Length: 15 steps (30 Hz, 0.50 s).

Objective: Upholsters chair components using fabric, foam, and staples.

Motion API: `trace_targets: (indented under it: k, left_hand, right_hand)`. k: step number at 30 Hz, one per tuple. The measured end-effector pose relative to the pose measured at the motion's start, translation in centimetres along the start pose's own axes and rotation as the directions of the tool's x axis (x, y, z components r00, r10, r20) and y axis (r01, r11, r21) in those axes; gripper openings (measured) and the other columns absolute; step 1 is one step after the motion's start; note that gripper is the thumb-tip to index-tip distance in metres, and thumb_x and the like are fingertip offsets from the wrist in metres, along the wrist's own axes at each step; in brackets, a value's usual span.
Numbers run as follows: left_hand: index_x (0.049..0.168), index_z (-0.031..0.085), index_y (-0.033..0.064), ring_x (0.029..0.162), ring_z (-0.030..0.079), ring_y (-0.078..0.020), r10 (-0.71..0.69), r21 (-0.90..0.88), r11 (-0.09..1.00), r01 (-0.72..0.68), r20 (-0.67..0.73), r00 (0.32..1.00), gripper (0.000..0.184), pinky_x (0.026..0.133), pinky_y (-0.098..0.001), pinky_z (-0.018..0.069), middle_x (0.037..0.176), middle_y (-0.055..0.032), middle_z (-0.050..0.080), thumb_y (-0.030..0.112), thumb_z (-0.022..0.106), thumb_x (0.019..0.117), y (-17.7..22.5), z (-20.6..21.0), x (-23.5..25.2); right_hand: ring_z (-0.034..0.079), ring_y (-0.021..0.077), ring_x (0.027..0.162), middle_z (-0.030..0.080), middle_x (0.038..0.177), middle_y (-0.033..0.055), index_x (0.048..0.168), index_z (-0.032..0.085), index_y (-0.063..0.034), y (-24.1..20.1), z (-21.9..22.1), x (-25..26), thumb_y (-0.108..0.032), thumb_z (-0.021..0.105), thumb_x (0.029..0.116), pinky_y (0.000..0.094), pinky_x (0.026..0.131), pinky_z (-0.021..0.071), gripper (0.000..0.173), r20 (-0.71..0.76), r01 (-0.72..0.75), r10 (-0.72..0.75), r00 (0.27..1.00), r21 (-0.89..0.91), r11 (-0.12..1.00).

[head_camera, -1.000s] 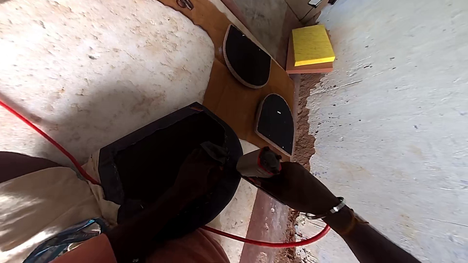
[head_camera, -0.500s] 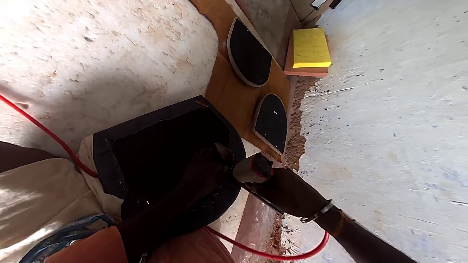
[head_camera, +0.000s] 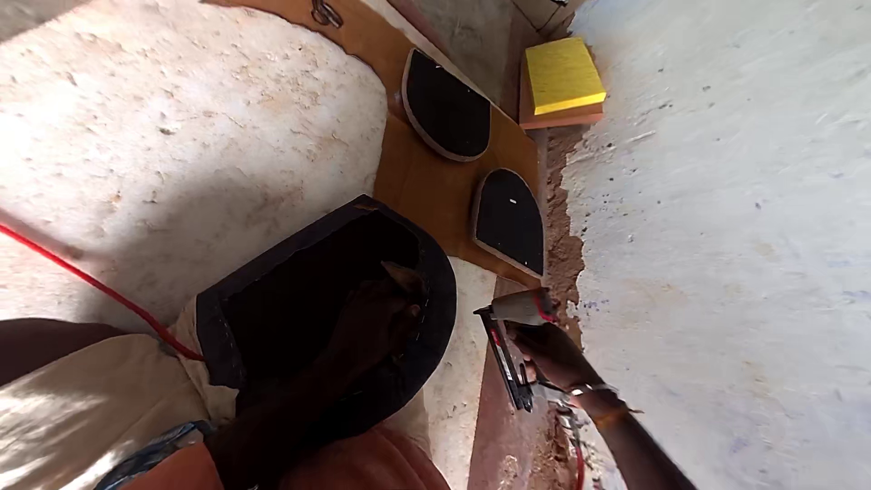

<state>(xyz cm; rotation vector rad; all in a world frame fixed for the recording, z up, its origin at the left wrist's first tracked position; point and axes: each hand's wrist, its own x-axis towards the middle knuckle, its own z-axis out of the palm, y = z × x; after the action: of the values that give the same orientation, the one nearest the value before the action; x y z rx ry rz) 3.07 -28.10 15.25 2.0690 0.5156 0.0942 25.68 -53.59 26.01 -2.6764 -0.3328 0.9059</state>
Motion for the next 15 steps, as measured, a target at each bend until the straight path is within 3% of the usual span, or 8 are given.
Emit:
trace_targets:
  k: [2,4,6,9,11,12,13,15]
  left_hand:
    - [0.083,0.071,0.0156,0.114,0.061,-0.0232,0.011,-0.065,0.998,-0.015,-0.060,0.998,0.045,0.099,-0.0504,0.0486,0.110,-0.0007,0.068,0.052,0.053,0.1024,0.2,-0.3,-0.1]
    - [0.089,0.066,0.0154,0.104,0.062,-0.0239,-0.057,-0.122,0.991,0.047,-0.082,0.995,0.035,0.094,-0.0504,0.0503,0.098,-0.0027,0.065,0.048,0.061,0.0992,0.7,-1.0,-0.1]
    - [0.109,0.065,0.0132,0.097,0.064,-0.0255,-0.149,-0.166,0.977,0.131,-0.104,0.983,0.032,0.089,-0.0540,0.0515,0.099,-0.0059,0.066,0.042,0.067,0.0966,1.7,-1.5,-0.1]
    - [0.142,0.046,0.0143,0.083,0.068,-0.0217,-0.307,-0.253,0.927,0.277,-0.087,0.948,0.066,0.074,-0.0488,0.0590,0.100,-0.0058,0.068,0.049,0.072,0.0928,3.3,-2.0,0.5]
    - [0.149,0.037,0.0173,0.085,0.070,-0.0238,-0.386,-0.308,0.888,0.343,-0.092,0.918,0.084,0.075,-0.0503,0.0605,0.102,-0.0085,0.069,0.055,0.078,0.0858,4.2,-1.9,1.7]
    - [0.152,0.034,0.0172,0.090,0.070,-0.0260,-0.412,-0.299,0.879,0.371,-0.087,0.907,0.090,0.079,-0.0522,0.0603,0.108,-0.0108,0.069,0.056,0.080,0.0841,4.5,-1.9,2.6]
    - [0.154,0.032,0.0173,0.099,0.070,-0.0290,-0.428,-0.264,0.879,0.397,-0.068,0.901,0.091,0.086,-0.0547,0.0588,0.118,-0.0137,0.067,0.056,0.078,0.0854,4.8,-2.0,3.4]
    - [0.153,0.038,0.0153,0.110,0.067,-0.0305,-0.405,-0.161,0.903,0.399,-0.006,0.914,0.073,0.094,-0.0542,0.0555,0.131,-0.0151,0.064,0.048,0.069,0.0957,5.2,-2.2,4.8]
  right_hand:
    - [0.071,0.0297,0.085,0.069,0.105,0.0184,0.141,0.047,-0.0028,5.7,3.5,2.2,-0.040,0.069,0.0965,0.0501,0.078,0.0593,0.062,-0.072,-0.123,0.116,0.991,-0.103,0.987]
    - [0.070,0.0355,0.102,0.069,0.115,0.0218,0.149,0.041,-0.0041,10.3,8.4,4.0,-0.032,0.067,0.0968,0.0557,0.090,0.0558,0.065,-0.163,-0.254,0.236,0.958,-0.104,0.962]
    - [0.069,0.0372,0.108,0.068,0.119,0.0235,0.149,0.039,-0.0033,14.8,13.6,5.2,-0.024,0.067,0.0968,0.0550,0.094,0.0549,0.063,-0.253,-0.318,0.300,0.920,-0.035,0.947]
    - [0.061,0.0435,0.122,0.058,0.136,0.0283,0.153,0.037,-0.0025,18.2,20.6,4.7,-0.023,0.076,0.0900,0.0584,0.101,0.0514,0.077,-0.388,-0.329,0.326,0.862,0.061,0.942]
    - [0.047,0.0486,0.136,0.046,0.152,0.0263,0.153,0.045,-0.0091,16.7,23.4,3.3,-0.038,0.076,0.0868,0.0681,0.103,0.0436,0.079,-0.487,-0.259,0.207,0.848,-0.039,0.965]
    - [0.046,0.0491,0.138,0.046,0.153,0.0243,0.149,0.050,-0.0123,15.8,24.4,2.9,-0.046,0.074,0.0855,0.0710,0.102,0.0414,0.075,-0.543,-0.180,0.096,0.834,-0.104,0.978]
    - [0.047,0.0496,0.137,0.050,0.150,0.0236,0.145,0.055,-0.0122,14.8,25.1,2.8,-0.050,0.071,0.0849,0.0725,0.101,0.0407,0.073,-0.583,-0.081,-0.020,0.812,-0.146,0.986]
    - [0.053,0.0480,0.130,0.057,0.142,0.0234,0.139,0.060,-0.0095,12.8,25.9,3.2,-0.051,0.070,0.0849,0.0685,0.100,0.0442,0.069,-0.574,0.112,-0.165,0.802,-0.127,0.986]
